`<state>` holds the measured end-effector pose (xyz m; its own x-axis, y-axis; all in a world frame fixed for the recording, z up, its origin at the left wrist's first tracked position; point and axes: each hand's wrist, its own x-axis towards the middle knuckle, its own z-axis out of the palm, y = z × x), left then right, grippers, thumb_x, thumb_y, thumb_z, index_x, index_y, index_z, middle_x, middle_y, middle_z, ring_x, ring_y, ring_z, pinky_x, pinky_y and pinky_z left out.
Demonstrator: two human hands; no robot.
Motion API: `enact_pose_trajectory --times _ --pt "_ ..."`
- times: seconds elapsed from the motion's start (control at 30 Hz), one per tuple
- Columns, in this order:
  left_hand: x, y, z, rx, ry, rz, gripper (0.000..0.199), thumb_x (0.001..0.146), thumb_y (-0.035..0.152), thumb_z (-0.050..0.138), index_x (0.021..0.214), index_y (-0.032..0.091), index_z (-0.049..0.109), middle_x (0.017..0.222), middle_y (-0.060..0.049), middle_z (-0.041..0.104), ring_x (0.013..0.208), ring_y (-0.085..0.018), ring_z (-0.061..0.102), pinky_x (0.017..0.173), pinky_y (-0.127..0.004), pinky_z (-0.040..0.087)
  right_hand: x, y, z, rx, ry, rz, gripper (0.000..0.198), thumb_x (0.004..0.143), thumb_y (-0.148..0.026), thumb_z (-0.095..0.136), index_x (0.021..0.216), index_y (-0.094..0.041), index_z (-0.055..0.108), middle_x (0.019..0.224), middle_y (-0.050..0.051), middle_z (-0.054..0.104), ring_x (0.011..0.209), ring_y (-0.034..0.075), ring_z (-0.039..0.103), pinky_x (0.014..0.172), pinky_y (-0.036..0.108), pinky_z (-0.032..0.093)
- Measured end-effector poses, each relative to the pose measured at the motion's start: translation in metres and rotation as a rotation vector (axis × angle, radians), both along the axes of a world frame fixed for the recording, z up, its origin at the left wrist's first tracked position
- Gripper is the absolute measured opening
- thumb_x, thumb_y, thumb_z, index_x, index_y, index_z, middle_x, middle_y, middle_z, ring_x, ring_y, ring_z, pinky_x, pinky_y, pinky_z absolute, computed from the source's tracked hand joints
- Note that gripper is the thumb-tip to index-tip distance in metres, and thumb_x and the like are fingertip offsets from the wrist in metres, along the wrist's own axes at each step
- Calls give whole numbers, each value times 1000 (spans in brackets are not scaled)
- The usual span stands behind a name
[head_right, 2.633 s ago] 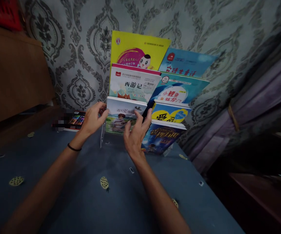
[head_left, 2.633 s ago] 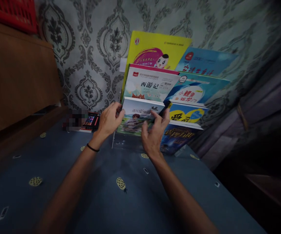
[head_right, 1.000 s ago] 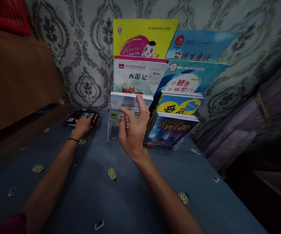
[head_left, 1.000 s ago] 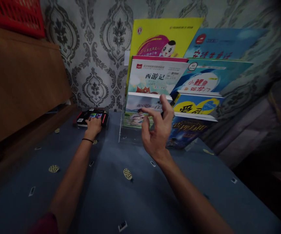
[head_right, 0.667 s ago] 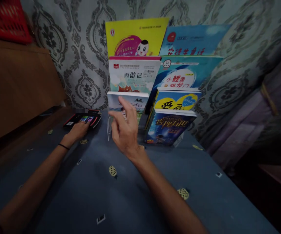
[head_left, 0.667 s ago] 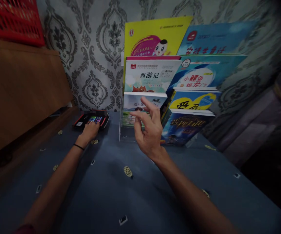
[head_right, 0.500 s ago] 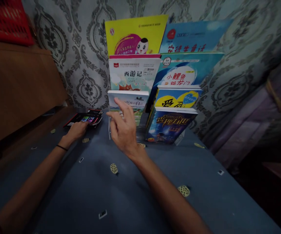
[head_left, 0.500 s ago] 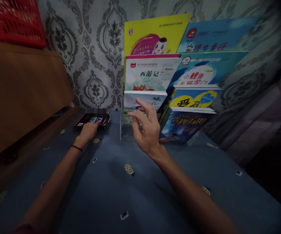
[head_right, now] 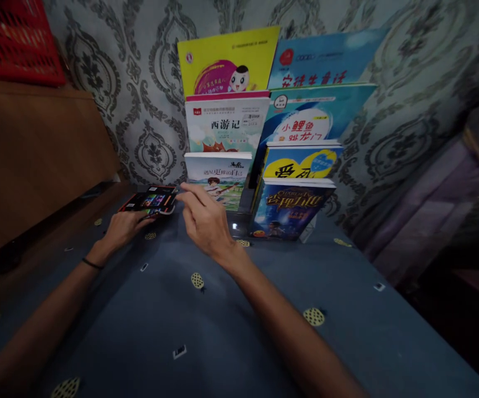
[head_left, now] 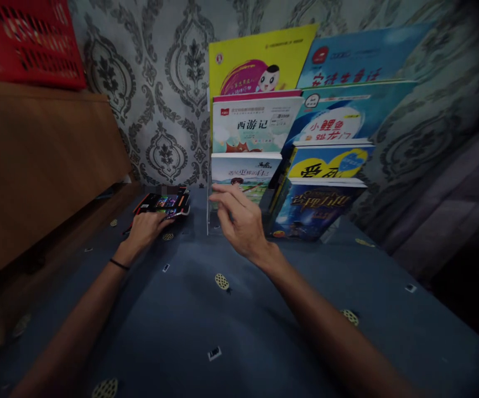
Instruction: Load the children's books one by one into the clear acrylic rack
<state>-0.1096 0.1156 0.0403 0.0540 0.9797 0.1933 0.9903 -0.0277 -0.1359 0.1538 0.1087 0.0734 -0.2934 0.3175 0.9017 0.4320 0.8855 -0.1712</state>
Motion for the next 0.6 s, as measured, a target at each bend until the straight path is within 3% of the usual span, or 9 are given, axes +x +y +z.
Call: enact_pose_trajectory --times 0.1,0.2,0.37,0.47,0.6 --pt "2 -22 -8 -43 -43 -59 36 102 46 45 122 30 71 114 -7 77 107 -27 69 78 -29 45 -3 0 -4 16 -23 11 28 91 -6 44 105 -20 64 123 10 70 111 21 69 92 39 58" --pt "7 -44 -14 -99 -66 -126 35 103 46 45 112 28 74 106 -7 78 102 -27 71 76 -29 46 -5 0 -6 -12 -47 21 28 92 -7 44 107 -21 64 119 10 71 108 22 69 90 38 57" --pt "36 -79 -16 -156 -71 -275 34 102 45 50 98 21 74 96 -9 78 89 -26 74 68 -30 46 -15 -4 -18 -198 -226 117 28 96 -10 43 111 -16 65 102 10 73 88 22 70 79 36 57" --pt "65 -102 -22 -173 -51 -406 40 101 47 50 86 18 71 84 -9 77 81 -25 74 65 -29 47 -23 -12 -40 -352 -326 186 27 97 -10 45 114 -14 66 106 12 73 93 22 70 84 36 56" --pt "98 -136 -41 -100 -8 -599 30 100 43 55 97 17 69 86 -7 75 85 -24 72 68 -30 53 -19 -28 -81 -525 -457 241 27 98 -10 47 117 -14 67 108 12 74 101 22 70 91 38 56"
